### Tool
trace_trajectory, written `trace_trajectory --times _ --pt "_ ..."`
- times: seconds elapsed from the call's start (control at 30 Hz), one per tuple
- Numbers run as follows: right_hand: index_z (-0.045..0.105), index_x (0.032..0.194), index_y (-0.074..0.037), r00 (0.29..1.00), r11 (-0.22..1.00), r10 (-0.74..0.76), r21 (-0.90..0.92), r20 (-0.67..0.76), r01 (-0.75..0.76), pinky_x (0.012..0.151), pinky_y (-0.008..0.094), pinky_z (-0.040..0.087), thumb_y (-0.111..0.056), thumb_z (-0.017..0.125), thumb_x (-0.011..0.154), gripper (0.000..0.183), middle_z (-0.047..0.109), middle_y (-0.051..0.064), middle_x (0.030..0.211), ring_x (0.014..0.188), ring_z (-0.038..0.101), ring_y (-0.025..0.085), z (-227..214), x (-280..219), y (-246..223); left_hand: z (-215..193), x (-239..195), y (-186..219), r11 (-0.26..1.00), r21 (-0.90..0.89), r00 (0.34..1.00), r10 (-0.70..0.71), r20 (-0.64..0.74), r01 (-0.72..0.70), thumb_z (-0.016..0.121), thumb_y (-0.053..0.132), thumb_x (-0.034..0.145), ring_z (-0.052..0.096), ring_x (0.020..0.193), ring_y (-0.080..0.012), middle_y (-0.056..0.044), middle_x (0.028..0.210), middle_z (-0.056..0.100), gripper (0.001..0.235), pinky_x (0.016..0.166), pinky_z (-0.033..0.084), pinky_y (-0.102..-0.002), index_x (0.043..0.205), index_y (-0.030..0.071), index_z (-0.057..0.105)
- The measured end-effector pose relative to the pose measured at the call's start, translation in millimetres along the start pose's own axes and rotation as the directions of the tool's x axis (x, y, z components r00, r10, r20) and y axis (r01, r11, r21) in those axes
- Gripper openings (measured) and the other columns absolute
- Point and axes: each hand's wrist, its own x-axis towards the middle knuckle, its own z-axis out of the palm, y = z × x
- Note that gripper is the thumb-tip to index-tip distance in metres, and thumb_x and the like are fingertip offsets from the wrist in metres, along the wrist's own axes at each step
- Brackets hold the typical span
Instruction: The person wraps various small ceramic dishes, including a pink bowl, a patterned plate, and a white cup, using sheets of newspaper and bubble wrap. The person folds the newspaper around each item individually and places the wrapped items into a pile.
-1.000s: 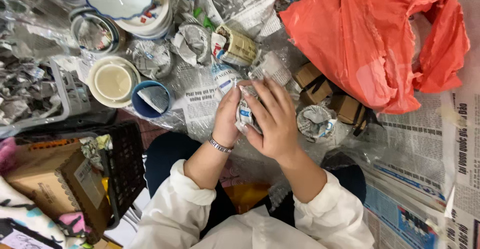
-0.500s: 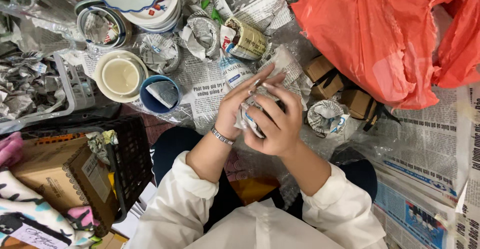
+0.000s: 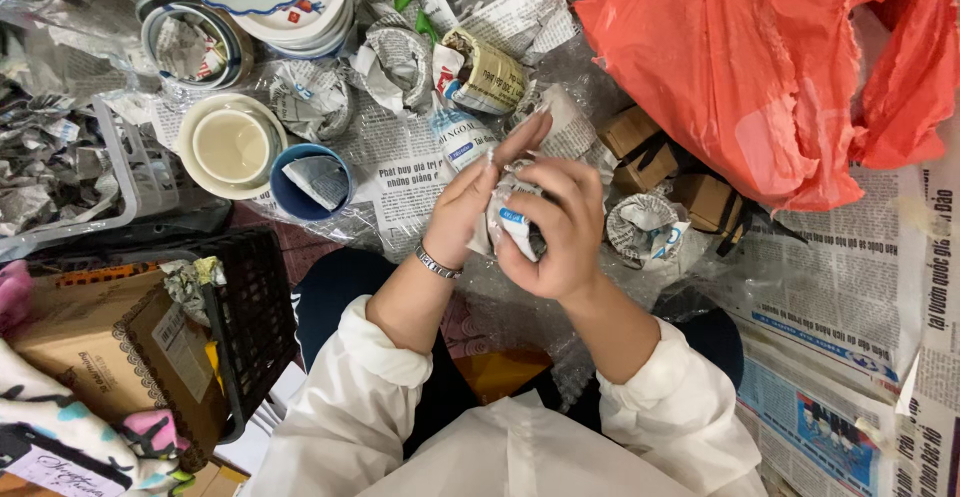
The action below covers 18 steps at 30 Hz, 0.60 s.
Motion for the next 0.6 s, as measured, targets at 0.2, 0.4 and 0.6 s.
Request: trace_trajectory --times 0.2,0.4,0.6 --pt "0.058 0.122 -0.005 0.953 0.875 0.3 0.389 0.031 -0.288 0.107 0.042 0.045 -0.01 0.066 0.093 0.031 0.06 0.016 0.134 0.12 0.059 0.032 -1.2 -7.8 1.5 -1.0 -0.8 4.5 0.915 0.383 0.992 0.106 0.07 -0.124 0.035 0.05 0.113 0.024 0.161 -0.027 -0.013 0.17 0.028 0.072 0.138 0.019 -0.04 0.165 0.001 0.031" --pt "0.052 0.133 -0.005 0.924 0.877 0.38 0.303 0.039 -0.373 0.115 0.042 0.043 -0.016 0.068 0.1 0.038 0.055 0.019 0.137 0.127 0.056 0.034 21.9 -14.5 0.1 -6.1 3.9 -3.5 0.926 0.377 0.944 0.137 -0.3 -0.014 0.042 0.036 0.115 0.041 0.155 -0.0345 -0.022 0.161 0.046 0.056 0.131 0.032 -0.044 0.154 -0.004 0.046" --pt "0.04 0.137 -0.005 0.971 0.961 0.217 0.151 0.099 -0.23 0.114 0.051 0.039 -0.036 0.095 0.072 0.091 0.046 0.022 0.141 0.132 0.049 0.041 20.0 -3.2 -8.7 -7.6 -4.1 2.9 0.998 0.03 0.921 0.057 -0.385 -0.05 0.041 0.025 0.117 0.056 0.14 -0.0352 -0.025 0.147 0.059 0.045 0.12 0.043 -0.048 0.145 -0.008 0.054"
